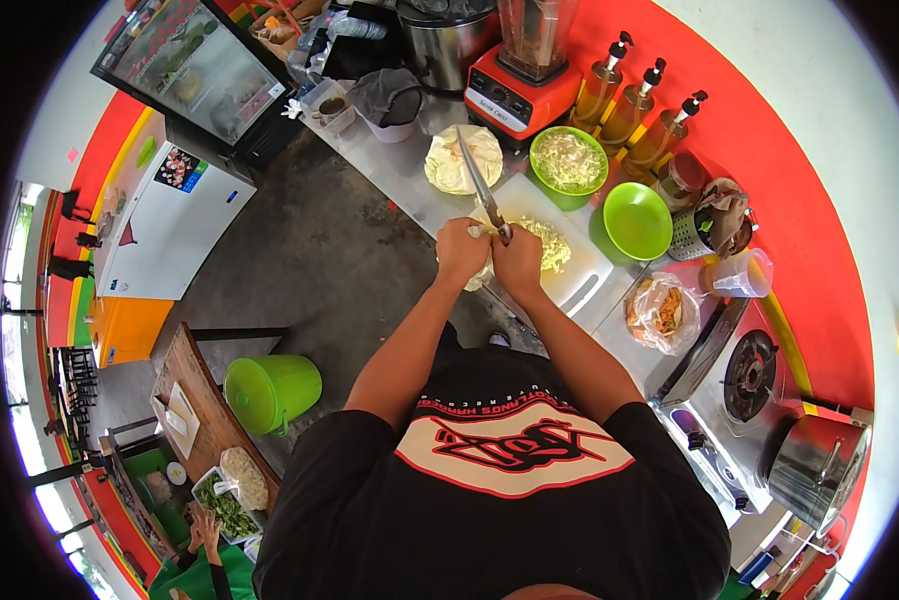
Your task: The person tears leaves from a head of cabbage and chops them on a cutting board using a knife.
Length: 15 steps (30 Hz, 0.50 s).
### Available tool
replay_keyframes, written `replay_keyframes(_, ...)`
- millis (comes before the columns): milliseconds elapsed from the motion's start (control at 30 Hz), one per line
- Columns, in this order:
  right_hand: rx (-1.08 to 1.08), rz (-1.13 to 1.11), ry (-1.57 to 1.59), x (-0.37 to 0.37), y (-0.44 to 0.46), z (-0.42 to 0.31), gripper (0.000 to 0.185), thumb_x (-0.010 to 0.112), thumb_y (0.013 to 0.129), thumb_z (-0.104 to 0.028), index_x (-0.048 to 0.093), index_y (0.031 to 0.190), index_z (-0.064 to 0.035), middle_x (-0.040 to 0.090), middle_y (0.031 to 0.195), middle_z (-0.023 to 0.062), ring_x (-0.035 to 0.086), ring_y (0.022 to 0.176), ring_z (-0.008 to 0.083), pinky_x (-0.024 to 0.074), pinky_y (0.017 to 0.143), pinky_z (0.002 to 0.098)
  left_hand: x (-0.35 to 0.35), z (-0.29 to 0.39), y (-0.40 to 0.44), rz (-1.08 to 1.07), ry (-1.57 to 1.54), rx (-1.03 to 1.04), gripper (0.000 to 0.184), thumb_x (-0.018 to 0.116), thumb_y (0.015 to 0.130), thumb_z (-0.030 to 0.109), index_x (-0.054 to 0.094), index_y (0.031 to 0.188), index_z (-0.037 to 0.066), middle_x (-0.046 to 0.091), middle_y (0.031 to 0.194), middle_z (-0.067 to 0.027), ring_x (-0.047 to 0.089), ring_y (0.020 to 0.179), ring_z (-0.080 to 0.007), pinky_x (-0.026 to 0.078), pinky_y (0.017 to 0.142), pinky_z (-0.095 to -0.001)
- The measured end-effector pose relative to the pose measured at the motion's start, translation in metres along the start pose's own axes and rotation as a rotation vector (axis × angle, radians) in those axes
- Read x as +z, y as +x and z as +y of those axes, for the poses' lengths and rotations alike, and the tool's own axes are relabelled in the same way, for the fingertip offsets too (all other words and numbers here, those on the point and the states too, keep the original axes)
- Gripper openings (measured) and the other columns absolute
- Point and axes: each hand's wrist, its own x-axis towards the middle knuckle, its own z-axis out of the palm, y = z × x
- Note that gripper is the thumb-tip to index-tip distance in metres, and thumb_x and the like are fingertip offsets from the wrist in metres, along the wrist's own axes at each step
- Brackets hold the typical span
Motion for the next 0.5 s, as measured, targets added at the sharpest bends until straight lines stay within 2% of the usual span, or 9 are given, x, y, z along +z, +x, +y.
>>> replay_keyframes(67, -0.013, -0.002, -0.002, 0.003, 0.005, -0.003, 0.022, 0.072, 0.085, -0.016, 0.068, 0.082, 0.0052, 0.067, 0.077, 0.0259, 0.067, 0.077, 0.0455, 0.0515, 0.072, 0.0505, -0.005, -0.004, 0.007, -0.026, -0.036, 0.002, 0.030, 0.076, 0.078, 0.022, 0.078, 0.102, 0.002, 0.073, 0.099, -0.0264, 0.071, 0.096, -0.0410, 0.055, 0.088, -0.0459)
replay_keyframes(133, -0.074, 0.078, 0.058, 0.004, 0.008, -0.005, 0.026, 0.073, 0.083, -0.018, 0.064, 0.076, 0.0051, 0.062, 0.066, 0.0230, 0.063, 0.064, 0.0407, 0.0483, 0.063, 0.0463, -0.012, -0.002, 0.011, -0.056, -0.073, 0.009, 0.030, 0.076, 0.078, 0.021, 0.078, 0.101, 0.002, 0.073, 0.098, -0.0264, 0.071, 0.095, -0.0403, 0.055, 0.087, -0.0451)
replay_keyframes(167, -0.075, 0.082, 0.059, 0.004, 0.009, -0.005, 0.026, 0.073, 0.083, -0.018, 0.064, 0.076, 0.0051, 0.062, 0.066, 0.0230, 0.063, 0.064, 0.0407, 0.0483, 0.063, 0.0463, -0.015, -0.001, 0.012, -0.073, -0.104, 0.043, 0.030, 0.077, 0.078, 0.020, 0.078, 0.101, 0.001, 0.073, 0.096, -0.0263, 0.072, 0.093, -0.0394, 0.055, 0.085, -0.0440)
replay_keyframes(267, -0.005, 0.089, 0.104, 0.000, 0.019, -0.009, 0.026, 0.073, 0.084, -0.018, 0.064, 0.076, 0.0049, 0.061, 0.065, 0.0218, 0.064, 0.061, 0.0375, 0.0479, 0.062, 0.0457, -0.021, -0.002, 0.020, -0.093, -0.162, 0.103, 0.030, 0.077, 0.078, 0.019, 0.077, 0.101, -0.001, 0.073, 0.093, -0.0258, 0.073, 0.089, -0.0369, 0.055, 0.082, -0.0423)
replay_keyframes(333, 0.056, 0.215, 0.109, -0.002, 0.034, 0.007, 0.027, 0.074, 0.084, -0.019, 0.063, 0.077, 0.0046, 0.061, 0.064, 0.0183, 0.062, 0.058, 0.0314, 0.0472, 0.061, 0.0431, -0.027, -0.005, 0.024, -0.094, -0.189, 0.124, 0.030, 0.078, 0.078, 0.018, 0.076, 0.101, -0.002, 0.073, 0.091, -0.0254, 0.073, 0.088, -0.0354, 0.055, 0.081, -0.0416)
replay_keyframes(400, 0.010, 0.216, 0.122, -0.018, 0.043, 0.016, 0.029, 0.075, 0.085, -0.020, 0.062, 0.075, 0.0045, 0.060, 0.062, 0.0166, 0.058, 0.055, 0.0283, 0.0452, 0.059, 0.0422, -0.038, -0.009, 0.032, -0.106, -0.176, 0.182, 0.028, 0.080, 0.079, 0.014, 0.076, 0.101, -0.002, 0.074, 0.081, -0.0133, 0.068, 0.071, -0.0157, 0.053, 0.066, -0.0328)
replay_keyframes(433, -0.034, 0.215, 0.132, -0.027, 0.046, 0.018, 0.032, 0.076, 0.085, -0.021, 0.060, 0.074, 0.0043, 0.059, 0.060, 0.0148, 0.053, 0.053, 0.0253, 0.0432, 0.057, 0.0414, -0.042, -0.014, 0.039, -0.102, -0.175, 0.182, 0.028, 0.080, 0.079, 0.014, 0.076, 0.101, -0.002, 0.074, 0.081, -0.0133, 0.068, 0.071, -0.0157, 0.053, 0.066, -0.0328)
replay_keyframes(500, -0.062, 0.151, 0.057, -0.046, 0.049, 0.018, 0.033, 0.077, 0.085, -0.021, 0.059, 0.073, 0.0045, 0.057, 0.060, 0.0162, 0.051, 0.052, 0.0282, 0.0419, 0.056, 0.0424, -0.048, -0.018, 0.061, -0.117, -0.217, 0.214, 0.028, 0.081, 0.081, 0.016, 0.075, 0.101, -0.003, 0.073, 0.082, -0.0090, 0.067, 0.071, -0.0142, 0.052, 0.065, -0.0320)
